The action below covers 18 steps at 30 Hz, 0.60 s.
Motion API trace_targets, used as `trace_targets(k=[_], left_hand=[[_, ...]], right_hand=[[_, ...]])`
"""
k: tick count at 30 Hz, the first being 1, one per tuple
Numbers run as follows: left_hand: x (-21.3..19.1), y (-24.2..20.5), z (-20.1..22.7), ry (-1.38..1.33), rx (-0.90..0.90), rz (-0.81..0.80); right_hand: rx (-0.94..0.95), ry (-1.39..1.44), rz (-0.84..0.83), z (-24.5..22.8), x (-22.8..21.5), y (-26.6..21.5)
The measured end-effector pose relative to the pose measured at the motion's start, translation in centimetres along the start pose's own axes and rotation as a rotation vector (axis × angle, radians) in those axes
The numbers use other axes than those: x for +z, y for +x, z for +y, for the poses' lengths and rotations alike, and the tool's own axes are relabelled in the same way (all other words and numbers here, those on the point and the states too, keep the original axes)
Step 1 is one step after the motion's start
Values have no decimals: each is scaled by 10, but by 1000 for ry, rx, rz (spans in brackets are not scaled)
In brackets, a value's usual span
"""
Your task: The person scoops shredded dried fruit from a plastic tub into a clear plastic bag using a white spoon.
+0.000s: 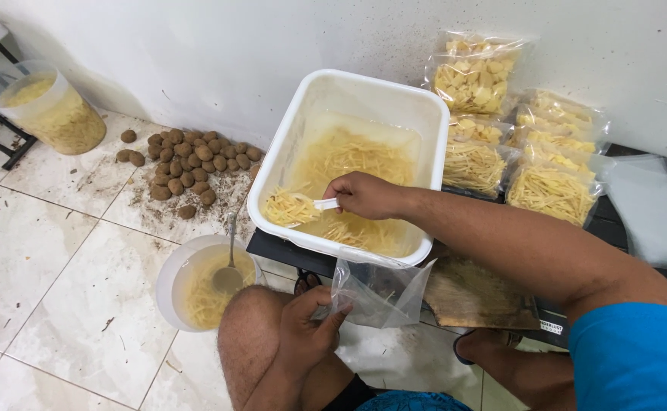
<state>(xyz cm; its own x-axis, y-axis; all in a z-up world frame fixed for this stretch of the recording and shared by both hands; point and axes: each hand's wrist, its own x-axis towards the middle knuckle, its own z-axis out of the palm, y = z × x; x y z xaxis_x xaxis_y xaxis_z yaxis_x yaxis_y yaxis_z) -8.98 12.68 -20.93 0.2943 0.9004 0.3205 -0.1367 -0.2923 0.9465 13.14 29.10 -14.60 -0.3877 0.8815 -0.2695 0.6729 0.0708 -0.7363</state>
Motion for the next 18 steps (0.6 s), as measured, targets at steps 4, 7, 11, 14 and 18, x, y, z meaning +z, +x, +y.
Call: trace_targets(k=[4, 7, 11, 14, 18], left_hand=[[-1, -2, 2, 20, -63, 4], [-1, -3, 5, -33, -65, 2], [0, -5, -1, -2, -81, 32], [0, -6, -13, -19, -122, 74], [0, -3, -21, -79, -66, 121]], right_hand=[[-23, 31, 16, 6, -11, -8], [8, 73, 47, 17, -19, -14], [35, 109, 113, 29, -31, -22], [52, 80, 150, 28, -38, -30], [65, 98, 190, 30, -45, -36]])
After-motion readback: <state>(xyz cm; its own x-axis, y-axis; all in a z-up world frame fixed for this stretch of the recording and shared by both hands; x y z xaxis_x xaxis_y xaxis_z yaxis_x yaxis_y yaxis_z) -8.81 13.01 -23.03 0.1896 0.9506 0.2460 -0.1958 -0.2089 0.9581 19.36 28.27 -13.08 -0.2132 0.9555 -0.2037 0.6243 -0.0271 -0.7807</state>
